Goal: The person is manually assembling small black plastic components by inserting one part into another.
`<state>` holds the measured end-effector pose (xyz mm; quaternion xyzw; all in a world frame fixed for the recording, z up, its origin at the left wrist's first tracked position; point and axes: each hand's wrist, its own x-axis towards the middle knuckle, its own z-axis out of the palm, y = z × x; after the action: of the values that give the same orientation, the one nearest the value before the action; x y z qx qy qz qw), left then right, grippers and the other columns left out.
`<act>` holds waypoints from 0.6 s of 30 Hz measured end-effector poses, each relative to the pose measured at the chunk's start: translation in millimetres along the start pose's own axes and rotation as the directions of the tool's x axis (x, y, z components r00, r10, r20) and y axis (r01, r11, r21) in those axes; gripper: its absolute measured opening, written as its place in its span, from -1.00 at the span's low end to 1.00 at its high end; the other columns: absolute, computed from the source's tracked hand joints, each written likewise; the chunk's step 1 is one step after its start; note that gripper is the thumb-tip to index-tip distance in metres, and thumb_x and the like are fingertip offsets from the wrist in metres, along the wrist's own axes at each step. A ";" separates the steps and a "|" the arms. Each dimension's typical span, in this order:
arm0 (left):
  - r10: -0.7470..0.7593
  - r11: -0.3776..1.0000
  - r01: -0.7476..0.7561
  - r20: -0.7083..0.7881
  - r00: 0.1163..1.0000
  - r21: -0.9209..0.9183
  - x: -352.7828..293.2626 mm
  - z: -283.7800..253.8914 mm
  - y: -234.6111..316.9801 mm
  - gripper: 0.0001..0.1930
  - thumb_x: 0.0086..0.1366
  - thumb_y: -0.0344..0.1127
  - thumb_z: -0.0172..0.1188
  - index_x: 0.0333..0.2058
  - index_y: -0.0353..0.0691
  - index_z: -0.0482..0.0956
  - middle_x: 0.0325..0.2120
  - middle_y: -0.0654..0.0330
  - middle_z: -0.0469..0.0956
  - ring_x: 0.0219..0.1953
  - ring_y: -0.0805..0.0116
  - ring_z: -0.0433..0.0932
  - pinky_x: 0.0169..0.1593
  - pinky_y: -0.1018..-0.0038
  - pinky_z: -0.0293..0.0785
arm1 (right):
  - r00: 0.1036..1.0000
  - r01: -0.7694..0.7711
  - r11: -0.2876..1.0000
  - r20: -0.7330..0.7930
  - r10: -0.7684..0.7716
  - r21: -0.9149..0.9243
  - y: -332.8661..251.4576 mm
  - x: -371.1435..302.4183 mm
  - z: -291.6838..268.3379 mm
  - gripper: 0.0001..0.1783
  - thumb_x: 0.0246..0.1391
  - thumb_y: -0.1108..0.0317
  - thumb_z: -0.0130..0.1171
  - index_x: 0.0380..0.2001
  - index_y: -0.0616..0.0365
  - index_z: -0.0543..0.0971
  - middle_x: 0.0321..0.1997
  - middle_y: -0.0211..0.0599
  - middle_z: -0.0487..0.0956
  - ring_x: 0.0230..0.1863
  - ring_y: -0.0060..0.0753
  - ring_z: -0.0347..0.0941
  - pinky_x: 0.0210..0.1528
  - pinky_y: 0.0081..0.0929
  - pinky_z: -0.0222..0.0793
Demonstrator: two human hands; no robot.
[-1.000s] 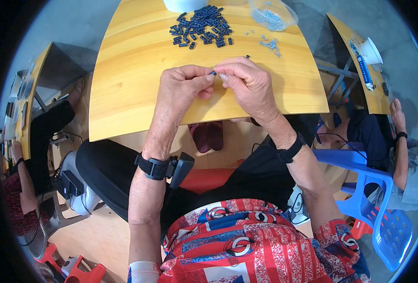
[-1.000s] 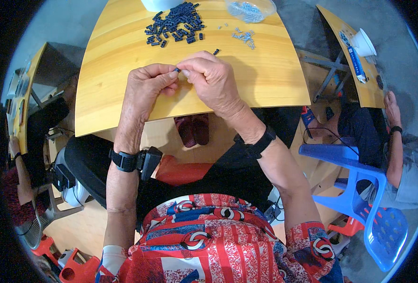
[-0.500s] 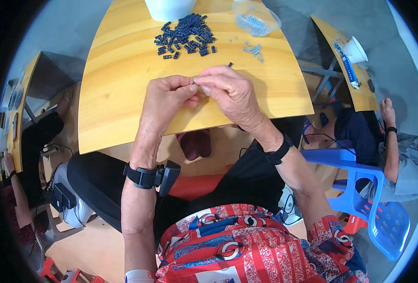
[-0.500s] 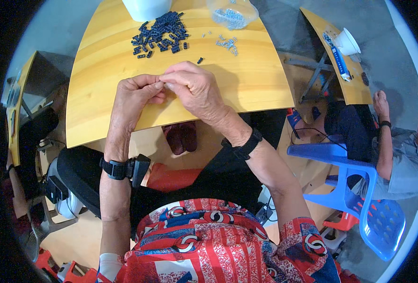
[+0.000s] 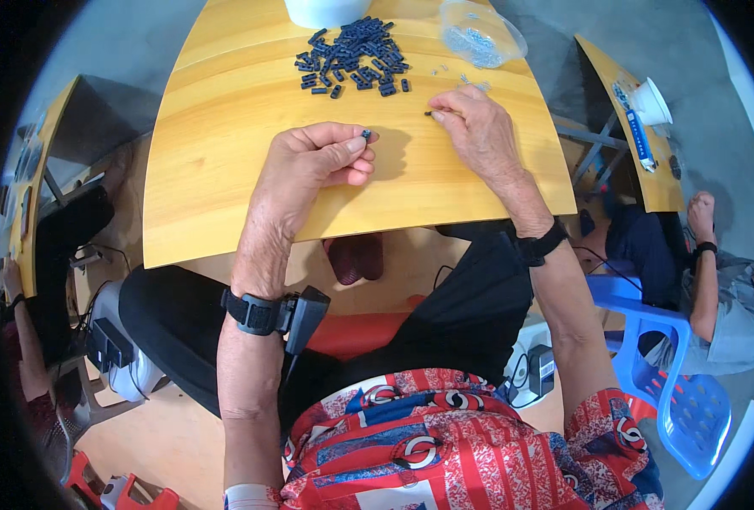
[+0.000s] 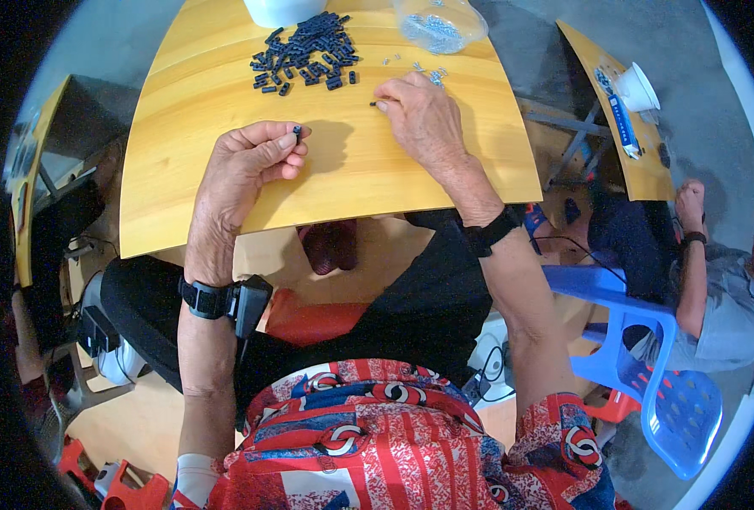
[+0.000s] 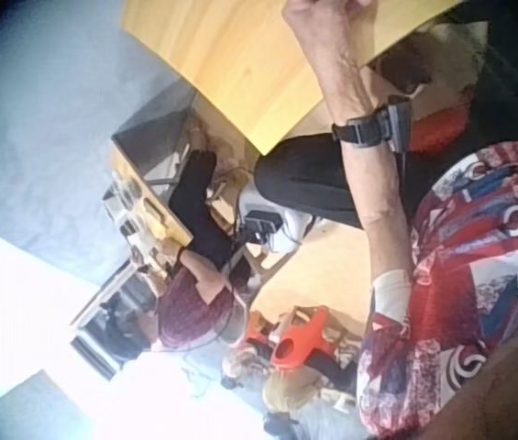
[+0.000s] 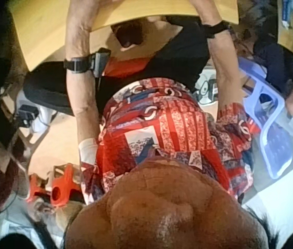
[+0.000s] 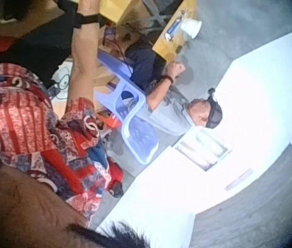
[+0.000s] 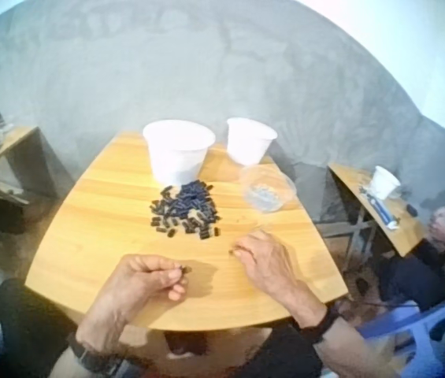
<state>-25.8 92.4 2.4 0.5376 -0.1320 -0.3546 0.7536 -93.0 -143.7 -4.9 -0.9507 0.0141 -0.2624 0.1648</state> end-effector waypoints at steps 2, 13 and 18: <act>-0.004 1.000 0.004 -0.005 1.000 -0.005 -0.9 -1.1 0.0 -0.85 0.24 -0.45 0.15 -0.27 -0.42 0.57 -0.47 0.13 0.59 -0.45 0.48 0.57 -0.31 0.61 0.56 | 1.000 0.003 0.999 0.004 -0.003 0.034 0.3 0.8 1.8 -0.90 -0.05 0.36 0.16 -0.43 0.10 0.59 -0.44 -0.25 0.53 -0.35 -0.16 0.48 -0.29 -0.30 0.38; -0.021 1.000 0.021 0.002 1.000 -0.012 -0.8 -1.1 0.7 -0.85 0.25 -0.46 0.12 -0.26 -0.42 0.57 -0.46 0.10 0.60 -0.44 0.45 0.59 -0.29 0.58 0.58 | 0.966 -0.258 0.888 0.080 0.246 0.380 -13.5 -16.4 -2.8 -0.91 -0.02 0.45 0.16 -0.39 0.20 0.56 -0.43 -0.31 0.59 -0.46 -0.46 0.52 -0.41 -0.53 0.39; -0.001 0.999 0.000 0.023 1.000 0.039 0.6 -2.8 -4.8 -0.84 0.25 -0.46 0.11 -0.22 -0.40 0.57 -0.44 0.13 0.60 -0.45 0.49 0.57 -0.32 0.61 0.56 | 0.958 -0.282 0.696 0.154 0.241 0.661 -47.9 -16.0 -7.7 -0.92 0.03 0.52 0.13 -0.38 0.29 0.54 -0.45 -0.36 0.58 -0.49 -0.66 0.47 -0.44 -0.69 0.39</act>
<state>-25.6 93.1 -3.1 0.5482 -0.1474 -0.3581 0.7413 -113.5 -99.0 8.8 -0.8204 0.0482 -0.1969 0.5347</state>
